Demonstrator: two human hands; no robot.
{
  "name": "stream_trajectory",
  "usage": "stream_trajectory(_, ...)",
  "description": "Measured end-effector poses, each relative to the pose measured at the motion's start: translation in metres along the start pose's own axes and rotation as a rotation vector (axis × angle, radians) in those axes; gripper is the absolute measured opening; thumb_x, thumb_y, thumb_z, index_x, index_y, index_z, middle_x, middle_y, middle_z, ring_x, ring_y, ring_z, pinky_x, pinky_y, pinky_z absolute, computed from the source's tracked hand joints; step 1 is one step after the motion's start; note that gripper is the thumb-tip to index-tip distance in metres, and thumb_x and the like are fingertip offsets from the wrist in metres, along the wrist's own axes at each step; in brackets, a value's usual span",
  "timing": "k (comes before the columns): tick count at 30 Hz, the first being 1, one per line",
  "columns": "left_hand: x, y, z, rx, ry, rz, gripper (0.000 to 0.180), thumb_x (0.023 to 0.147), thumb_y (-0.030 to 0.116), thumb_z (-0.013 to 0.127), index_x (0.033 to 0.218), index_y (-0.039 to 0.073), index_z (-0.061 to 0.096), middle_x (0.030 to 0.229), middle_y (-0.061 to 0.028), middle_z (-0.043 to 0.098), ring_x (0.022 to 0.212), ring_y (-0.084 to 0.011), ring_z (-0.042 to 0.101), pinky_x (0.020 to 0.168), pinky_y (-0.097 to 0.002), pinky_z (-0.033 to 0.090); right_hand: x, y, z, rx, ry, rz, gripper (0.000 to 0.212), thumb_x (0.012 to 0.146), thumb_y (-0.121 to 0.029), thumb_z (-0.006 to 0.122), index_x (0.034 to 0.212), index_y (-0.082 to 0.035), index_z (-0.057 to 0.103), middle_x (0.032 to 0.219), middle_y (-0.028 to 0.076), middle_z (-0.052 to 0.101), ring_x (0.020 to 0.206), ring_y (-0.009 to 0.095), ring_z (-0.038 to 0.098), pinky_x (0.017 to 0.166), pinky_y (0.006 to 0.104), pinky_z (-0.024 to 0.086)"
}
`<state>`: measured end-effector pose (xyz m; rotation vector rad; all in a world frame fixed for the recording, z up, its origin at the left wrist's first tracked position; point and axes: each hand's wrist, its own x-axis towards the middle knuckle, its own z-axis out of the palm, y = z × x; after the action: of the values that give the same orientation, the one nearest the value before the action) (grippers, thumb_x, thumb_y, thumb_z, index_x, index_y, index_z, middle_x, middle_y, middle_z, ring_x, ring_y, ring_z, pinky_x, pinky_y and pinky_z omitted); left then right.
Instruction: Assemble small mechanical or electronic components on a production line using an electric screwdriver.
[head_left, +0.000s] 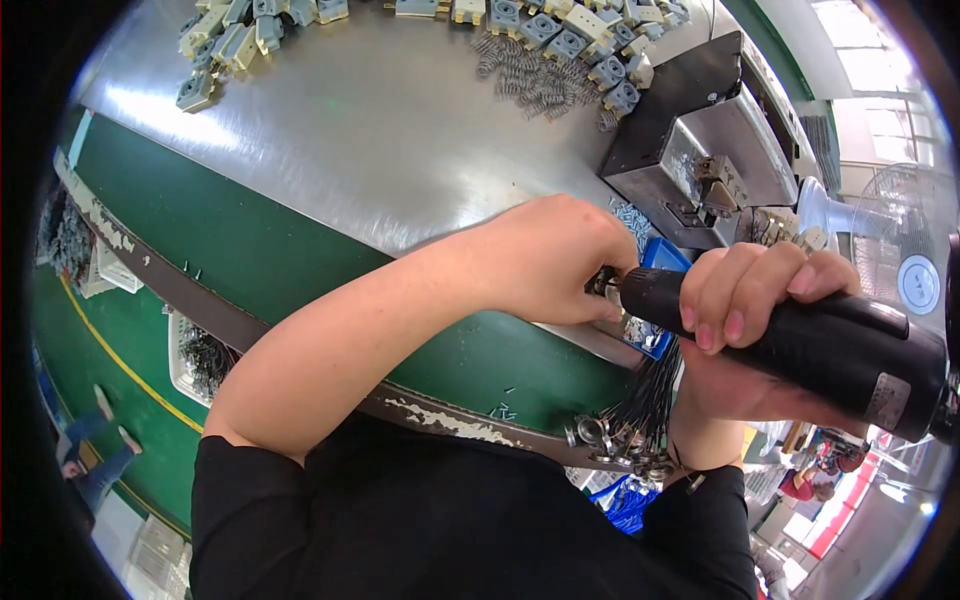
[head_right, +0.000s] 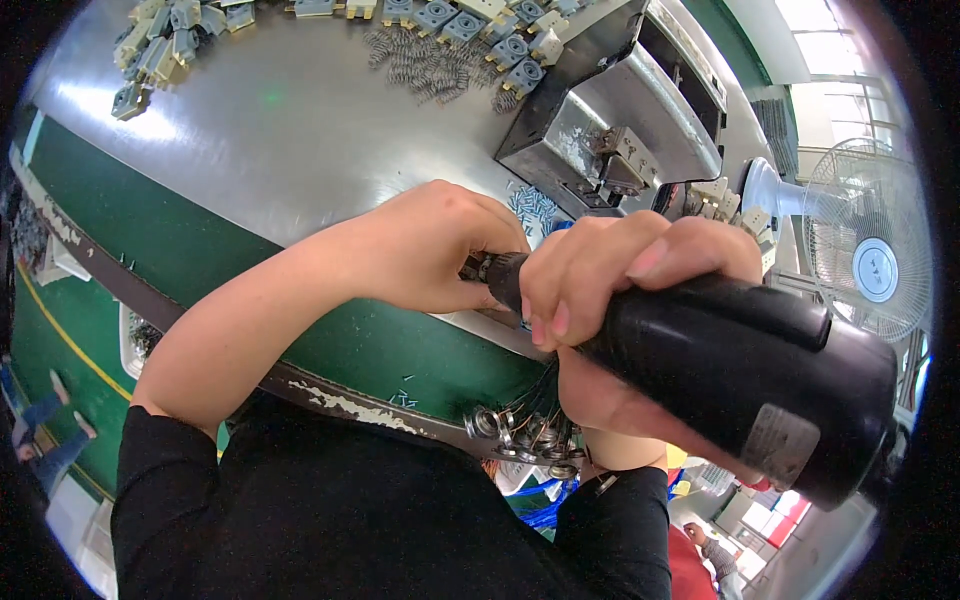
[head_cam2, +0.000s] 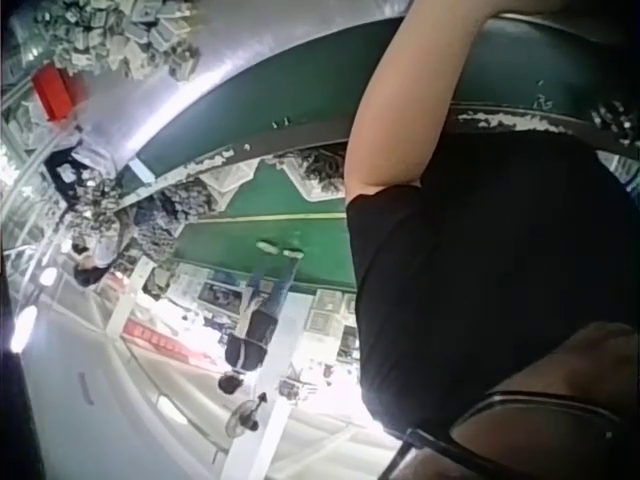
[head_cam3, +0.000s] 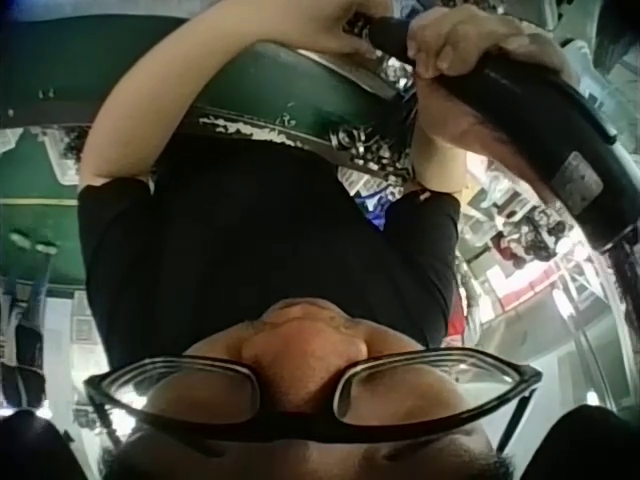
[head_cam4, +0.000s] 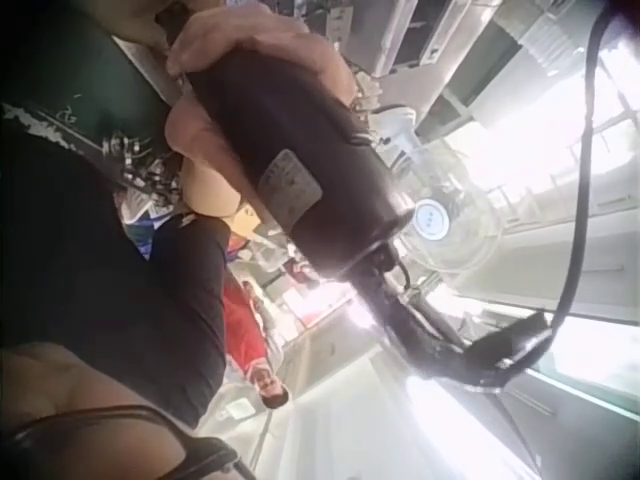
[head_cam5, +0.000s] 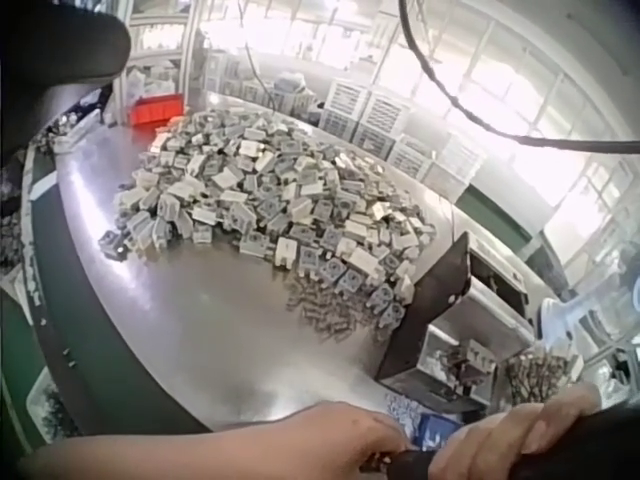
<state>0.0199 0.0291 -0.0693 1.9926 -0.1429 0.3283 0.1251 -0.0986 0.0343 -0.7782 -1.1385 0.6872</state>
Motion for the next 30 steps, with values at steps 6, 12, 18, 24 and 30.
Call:
stream_trajectory(6, 0.000, -0.002, 0.002, -0.020, -0.002, -0.006, 0.033, 0.072, 0.011, 0.084, 0.103, 0.004, 0.075, 0.096, -0.0121, 0.074, 0.088, -0.0330, 0.071, 0.075, -0.0406, 0.056, 0.004, -0.003, 0.002, -0.021, -0.023, 0.022, 0.095, 0.086, -0.084, 0.065, 0.131, -0.002, 0.050, 0.073, 0.004, 0.053, 0.055, 0.017, 0.053, 0.055, 0.0333, 0.045)
stream_trajectory(12, 0.002, 0.004, -0.003, -0.005, -0.034, -0.029, 0.034, 0.073, 0.015, 0.087, 0.103, 0.003, 0.075, 0.095, -0.0132, 0.073, 0.087, -0.0336, 0.071, 0.074, -0.0412, 0.056, 0.003, -0.003, 0.005, -0.008, 0.078, 0.064, 0.097, 0.086, -0.085, 0.063, 0.135, -0.002, 0.050, 0.071, 0.003, 0.051, 0.055, 0.016, 0.053, 0.054, 0.0330, 0.046)
stream_trajectory(18, -0.001, -0.003, 0.000, -0.027, -0.004, -0.009, 0.030, 0.076, 0.020, 0.088, 0.098, 0.005, 0.075, 0.095, -0.0130, 0.074, 0.091, -0.0347, 0.072, 0.079, -0.0434, 0.056, 0.006, 0.000, 0.000, -0.029, -0.022, 0.043, 0.084, 0.087, -0.083, 0.065, 0.113, -0.005, 0.050, 0.073, 0.004, 0.054, 0.055, 0.016, 0.053, 0.054, 0.0322, 0.046)
stream_trajectory(24, 0.003, 0.001, -0.001, -0.045, -0.018, -0.021, 0.027, 0.078, 0.024, 0.087, 0.094, 0.006, 0.074, 0.095, -0.0117, 0.074, 0.095, -0.0345, 0.072, 0.083, -0.0451, 0.057, 0.008, -0.007, -0.003, -0.033, -0.041, 0.029, 0.086, 0.085, -0.082, 0.069, 0.117, -0.004, 0.051, 0.074, 0.005, 0.055, 0.056, 0.017, 0.054, 0.055, 0.0331, 0.046)
stream_trajectory(30, 0.002, 0.010, -0.007, -0.026, -0.035, -0.033, 0.028, 0.078, 0.024, 0.087, 0.096, 0.006, 0.075, 0.096, -0.0121, 0.074, 0.095, -0.0342, 0.073, 0.083, -0.0443, 0.058, 0.011, -0.016, -0.004, -0.053, 0.018, 0.085, 0.111, 0.086, -0.087, 0.061, 0.152, 0.001, 0.043, 0.075, 0.005, 0.054, 0.057, 0.017, 0.054, 0.056, 0.0343, 0.046)
